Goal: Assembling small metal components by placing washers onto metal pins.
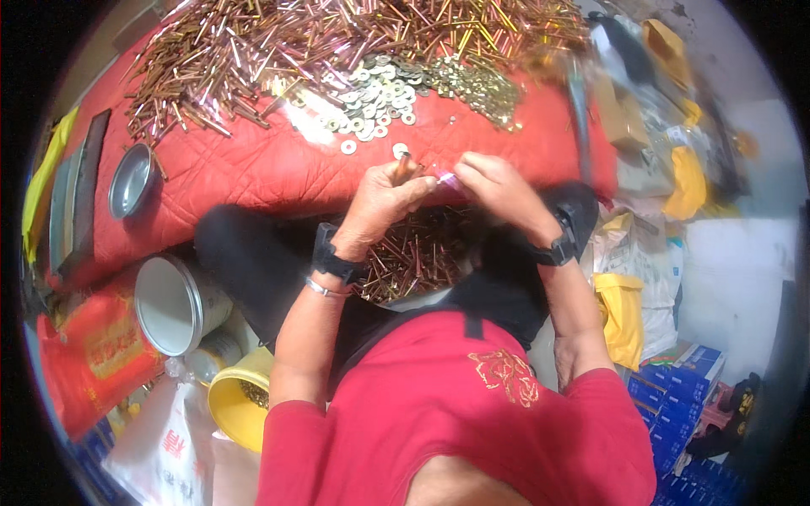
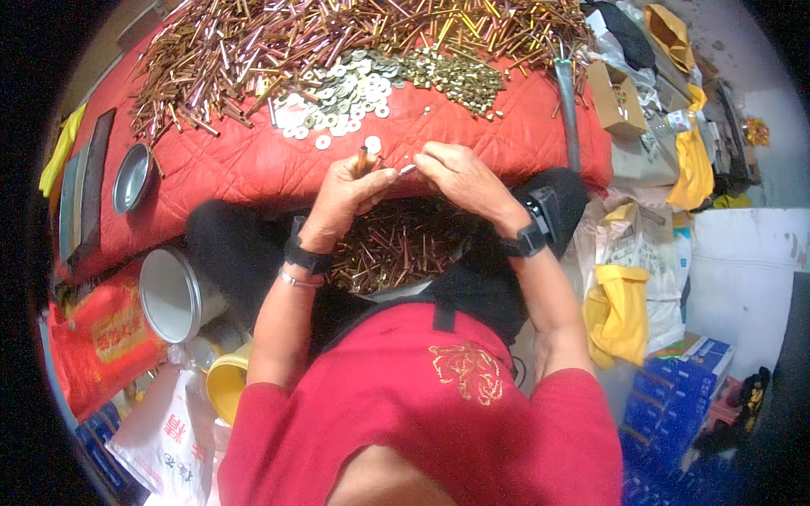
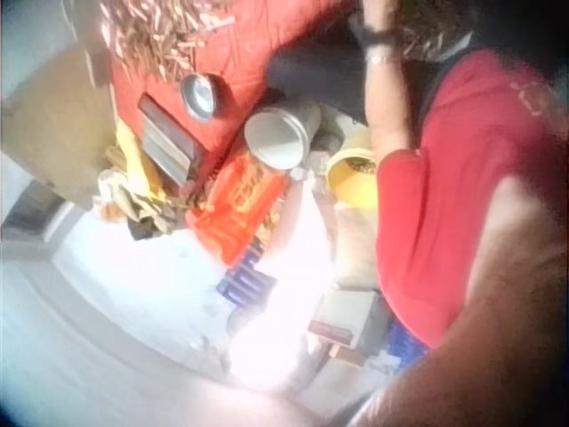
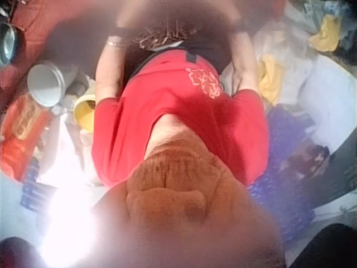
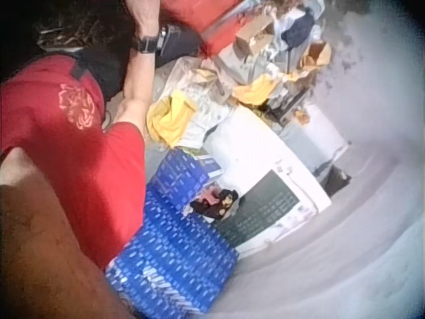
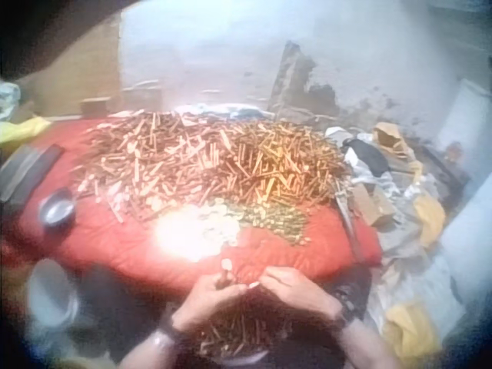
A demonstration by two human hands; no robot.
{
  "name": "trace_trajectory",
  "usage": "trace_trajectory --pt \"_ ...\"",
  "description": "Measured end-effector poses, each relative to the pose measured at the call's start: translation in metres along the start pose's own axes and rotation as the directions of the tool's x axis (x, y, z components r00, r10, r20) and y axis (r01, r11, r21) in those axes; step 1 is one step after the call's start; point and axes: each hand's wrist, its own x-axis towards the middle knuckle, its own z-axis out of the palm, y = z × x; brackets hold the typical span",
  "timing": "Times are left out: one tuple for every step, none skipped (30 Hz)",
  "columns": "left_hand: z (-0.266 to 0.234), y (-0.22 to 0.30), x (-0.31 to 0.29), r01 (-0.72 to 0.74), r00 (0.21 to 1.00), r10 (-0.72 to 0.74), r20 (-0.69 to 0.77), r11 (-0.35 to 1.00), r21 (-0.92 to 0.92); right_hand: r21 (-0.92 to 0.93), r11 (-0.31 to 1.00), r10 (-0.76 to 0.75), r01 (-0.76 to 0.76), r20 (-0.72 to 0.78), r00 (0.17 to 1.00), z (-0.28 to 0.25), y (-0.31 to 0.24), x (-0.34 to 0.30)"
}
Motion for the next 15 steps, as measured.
trace_trajectory --pt "-0.002 0.004 -0.001 0.030 1.000 -0.030 0.003 0.999 -0.017 0.057 0.994 0.091 -0.092 0.023 0.996 0.000 0.001 0.002" --pt "-0.002 0.004 -0.001 0.050 0.999 -0.050 -0.020 0.998 -0.028 0.112 0.976 0.180 -0.184 0.051 0.982 0.000 0.002 0.004" --pt "-0.004 0.004 -0.001 0.028 1.000 -0.029 -0.010 0.999 -0.027 0.166 0.948 0.259 -0.270 0.085 0.962 -0.001 0.001 0.006" --pt "-0.005 0.003 -0.001 0.006 1.000 -0.007 -0.002 1.000 -0.026 0.199 0.919 0.316 -0.340 0.144 0.938 -0.002 0.003 0.007" --pt "-0.006 0.003 0.000 -0.016 1.000 0.016 0.006 1.000 -0.025 0.227 0.883 0.368 -0.410 0.205 0.907 -0.003 0.006 0.007" --pt "-0.006 0.002 0.000 0.006 1.000 -0.007 -0.014 0.999 -0.052 0.249 0.842 0.414 -0.479 0.271 0.869 -0.004 0.007 0.008" --pt "-0.007 0.002 0.001 0.028 0.999 -0.030 -0.034 0.997 -0.078 0.308 0.812 0.440 -0.495 0.234 0.867 -0.005 0.007 0.008" --pt "-0.008 0.001 0.002 0.048 0.997 -0.054 -0.053 0.993 -0.106 0.365 0.781 0.466 -0.507 0.200 0.862 -0.005 0.006 0.008" --pt "-0.008 0.002 0.003 0.047 0.998 -0.052 -0.041 0.991 -0.129 0.425 0.745 0.496 -0.514 0.163 0.853 -0.006 0.005 0.007" --pt "-0.008 0.002 0.004 0.046 0.998 -0.050 -0.029 0.987 -0.152 0.317 0.893 0.351 -0.319 -0.047 0.935 -0.001 0.008 0.010" --pt "-0.008 0.003 0.005 0.045 0.999 -0.048 -0.016 0.984 -0.175 0.158 0.980 0.157 -0.122 -0.231 0.960 0.007 0.014 0.014" --pt "-0.009 0.002 0.004 0.058 0.998 -0.064 -0.022 0.981 -0.184 -0.034 0.997 -0.071 0.063 -0.371 0.926 0.013 0.012 0.020" --pt "-0.009 0.001 0.003 0.072 0.996 -0.079 -0.028 0.978 -0.194 0.010 1.000 -0.018 0.023 -0.312 0.950 0.014 0.010 0.021" --pt "-0.009 0.001 0.003 0.086 0.995 -0.095 -0.033 0.975 -0.204 0.052 0.998 0.033 -0.021 -0.250 0.968 0.013 0.006 0.021" --pt "-0.009 0.000 0.003 0.082 0.996 -0.089 -0.029 0.976 -0.203 0.089 0.994 0.084 -0.068 -0.184 0.979 0.013 0.002 0.021"
